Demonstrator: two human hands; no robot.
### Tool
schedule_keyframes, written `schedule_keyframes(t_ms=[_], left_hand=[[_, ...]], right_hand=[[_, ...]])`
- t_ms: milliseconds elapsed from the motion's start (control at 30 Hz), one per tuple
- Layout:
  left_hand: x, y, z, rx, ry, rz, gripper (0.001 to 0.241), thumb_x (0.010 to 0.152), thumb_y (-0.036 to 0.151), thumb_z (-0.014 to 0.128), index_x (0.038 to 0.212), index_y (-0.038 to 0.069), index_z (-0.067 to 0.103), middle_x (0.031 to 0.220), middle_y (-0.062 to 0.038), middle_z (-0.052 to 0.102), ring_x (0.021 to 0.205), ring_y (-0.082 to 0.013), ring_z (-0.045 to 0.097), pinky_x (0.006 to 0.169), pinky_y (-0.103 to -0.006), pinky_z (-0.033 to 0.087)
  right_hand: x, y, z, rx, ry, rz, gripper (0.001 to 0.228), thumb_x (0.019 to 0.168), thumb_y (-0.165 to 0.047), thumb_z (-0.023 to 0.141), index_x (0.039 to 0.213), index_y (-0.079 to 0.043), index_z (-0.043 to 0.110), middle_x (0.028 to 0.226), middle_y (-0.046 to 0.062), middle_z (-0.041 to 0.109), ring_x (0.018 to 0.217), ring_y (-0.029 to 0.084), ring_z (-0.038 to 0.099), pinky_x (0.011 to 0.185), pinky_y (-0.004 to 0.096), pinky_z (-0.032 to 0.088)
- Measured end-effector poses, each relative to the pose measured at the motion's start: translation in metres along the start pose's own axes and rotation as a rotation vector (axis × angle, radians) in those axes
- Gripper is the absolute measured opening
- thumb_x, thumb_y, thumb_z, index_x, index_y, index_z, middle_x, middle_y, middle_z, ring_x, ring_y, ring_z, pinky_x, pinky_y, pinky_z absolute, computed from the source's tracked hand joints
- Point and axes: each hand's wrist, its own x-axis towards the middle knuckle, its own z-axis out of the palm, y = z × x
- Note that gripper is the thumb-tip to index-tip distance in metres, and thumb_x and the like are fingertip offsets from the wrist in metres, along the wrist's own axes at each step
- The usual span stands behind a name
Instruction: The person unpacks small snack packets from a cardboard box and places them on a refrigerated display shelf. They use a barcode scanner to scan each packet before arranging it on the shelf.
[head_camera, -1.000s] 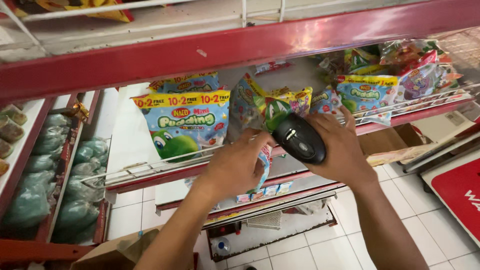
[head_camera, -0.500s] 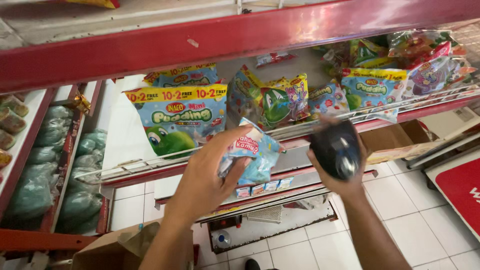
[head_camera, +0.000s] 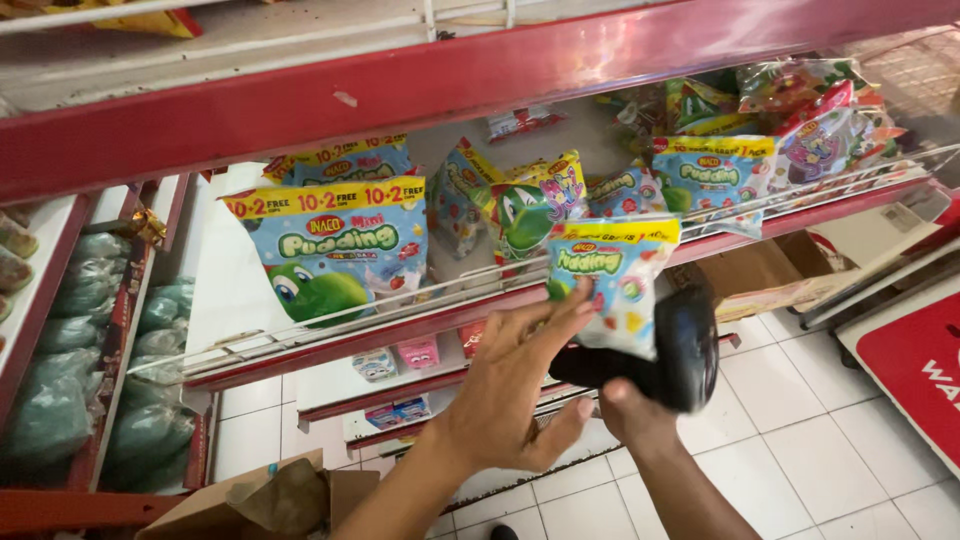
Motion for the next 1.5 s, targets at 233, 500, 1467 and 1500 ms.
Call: schedule_keyframes(t_ms=[233,500,1467,1500], left_hand=[[0.01,-0.007,0.017,0.336,0.043,0.085,0.048,0.089,0.007,0.072,0.137,0.012,0.066,0.153,-0.005,0.056,0.134,-0.0271,0.055,0.112,-0.0493,0.04],[0.02,-0.026,0.032,-0.116,0.282,-0.123,0.025,0.095,-0.005,0.07,0.115,0.008,0.074,0.15,-0.016,0.048,0.111,-0.0236,0.068,0.094,-0.0364,0.056],[0.103,-0.06,0.051,0.705,-0.099,-0.02,0.048,0.084,0.026,0.074,0.126,0.007,0.064,0.135,-0.015,0.056,0.119,-0.0339,0.057,0.093,-0.0491,0.045],[0.102,-0.061,0.051,0.702,-0.09,-0.004,0.045,0.087,0.025,0.074,0.128,0.008,0.064,0.131,-0.011,0.06,0.117,-0.032,0.058,0.094,-0.048,0.046]], right_hand=[[0.009,0.006,-0.004,0.073,0.373,0.013,0.063,0.091,-0.001,0.069,0.149,-0.003,0.044,0.141,0.013,0.057,0.132,0.028,0.055,0.116,0.046,0.043],[0.012,-0.006,-0.01,0.212,0.303,-0.003,0.069,0.09,-0.01,0.071,0.152,-0.007,0.04,0.146,0.012,0.052,0.136,0.03,0.052,0.116,0.049,0.041],[0.114,-0.111,-0.057,-1.623,-0.117,-0.41,0.064,0.061,-0.02,0.077,0.121,-0.005,0.065,0.141,0.007,0.059,0.137,0.031,0.055,0.127,0.067,0.01],[0.116,-0.112,-0.058,-1.627,-0.115,-0.399,0.062,0.06,-0.022,0.077,0.119,-0.005,0.066,0.137,0.008,0.06,0.135,0.03,0.056,0.127,0.068,0.01]])
